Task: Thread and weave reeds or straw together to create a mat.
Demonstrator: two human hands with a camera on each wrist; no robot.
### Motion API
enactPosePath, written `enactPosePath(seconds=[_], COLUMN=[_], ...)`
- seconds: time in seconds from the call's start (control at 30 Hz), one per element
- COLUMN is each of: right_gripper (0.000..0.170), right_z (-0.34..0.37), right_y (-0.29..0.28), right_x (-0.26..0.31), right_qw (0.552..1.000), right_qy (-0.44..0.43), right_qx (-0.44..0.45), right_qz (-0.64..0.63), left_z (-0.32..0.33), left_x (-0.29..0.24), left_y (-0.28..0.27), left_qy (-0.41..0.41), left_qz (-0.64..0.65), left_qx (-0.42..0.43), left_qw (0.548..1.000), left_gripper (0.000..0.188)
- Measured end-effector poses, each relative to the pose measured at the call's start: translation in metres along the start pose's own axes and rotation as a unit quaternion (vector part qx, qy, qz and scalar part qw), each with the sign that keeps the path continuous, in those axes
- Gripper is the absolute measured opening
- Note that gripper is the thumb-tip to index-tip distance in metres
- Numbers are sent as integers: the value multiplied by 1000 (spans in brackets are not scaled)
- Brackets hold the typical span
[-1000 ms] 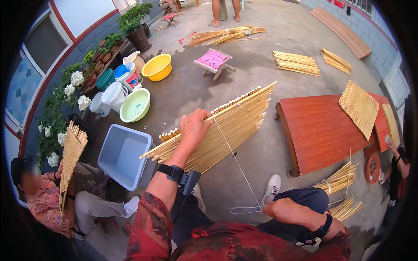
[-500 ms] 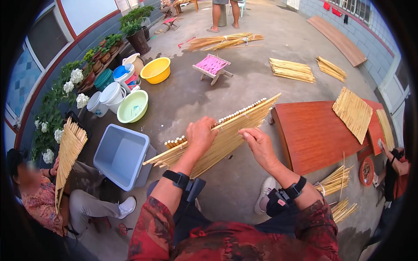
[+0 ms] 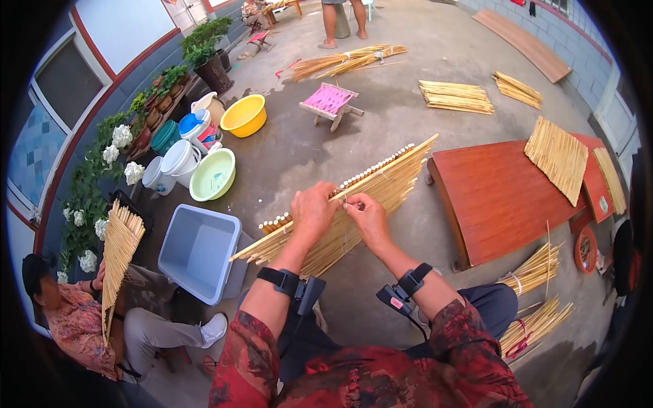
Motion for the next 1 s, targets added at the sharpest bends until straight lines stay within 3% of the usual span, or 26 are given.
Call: enactPosePath(seconds=[0.13,0.17,0.2,0.23,0.33,0.43,0.53,0.6,0.63,0.7,0.8,0.93,1.0], right_gripper=[8,8,8,8,7,11,13,13,13,15,15,14,11], right_z=[3,7,13,15,15,42,102,123,126,140,132,132,131], right_y=[0,2,6,3,-1,-2,-8,-11,-14,-14,-40,-57,-61], right_x=[5,1,5,8,16,21,45,66,75,90,120,101,73], right_qw=[997,985,946,946,956,972,953,923,922,866,867,842,780], right_qy=[-76,3,81,81,37,-23,-59,-126,-127,-143,-142,-102,-50], right_qx=[11,78,144,143,174,233,288,358,359,463,461,485,472], right_qz=[-27,-156,-280,-280,-233,-28,80,68,70,120,126,211,408], left_z=[-2,-4,-6,-7,-9,-9,-14,-19,-18,-15,-15,-19,-21], left_x=[0,3,6,7,7,4,8,10,12,11,11,12,13], left_y=[-2,-2,-1,-1,-2,-4,-4,-5,-7,-9,-7,-4,-5], left_qy=[-4,-11,-17,-16,-15,-16,-40,-59,-46,-46,-41,-38,-45], left_qz=[-11,-4,3,3,-10,-14,-26,-16,-4,-6,-6,-7,6], left_qx=[-4,3,9,9,14,9,14,45,30,37,34,35,54], left_qw=[1000,1000,1000,1000,1000,1000,999,997,998,998,999,999,997], left_gripper=[27,27,28,28,28,28,29,29,29,29,29,30,31])
Point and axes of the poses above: each hand's wrist, its own z-axis away from the middle knuckle, its own y-axis out of the palm, x = y × z, the point moved 5 cm from there along -z, towards the middle knuckle, and after that the axes turned 10 degrees about x, right-handed, at the moved point
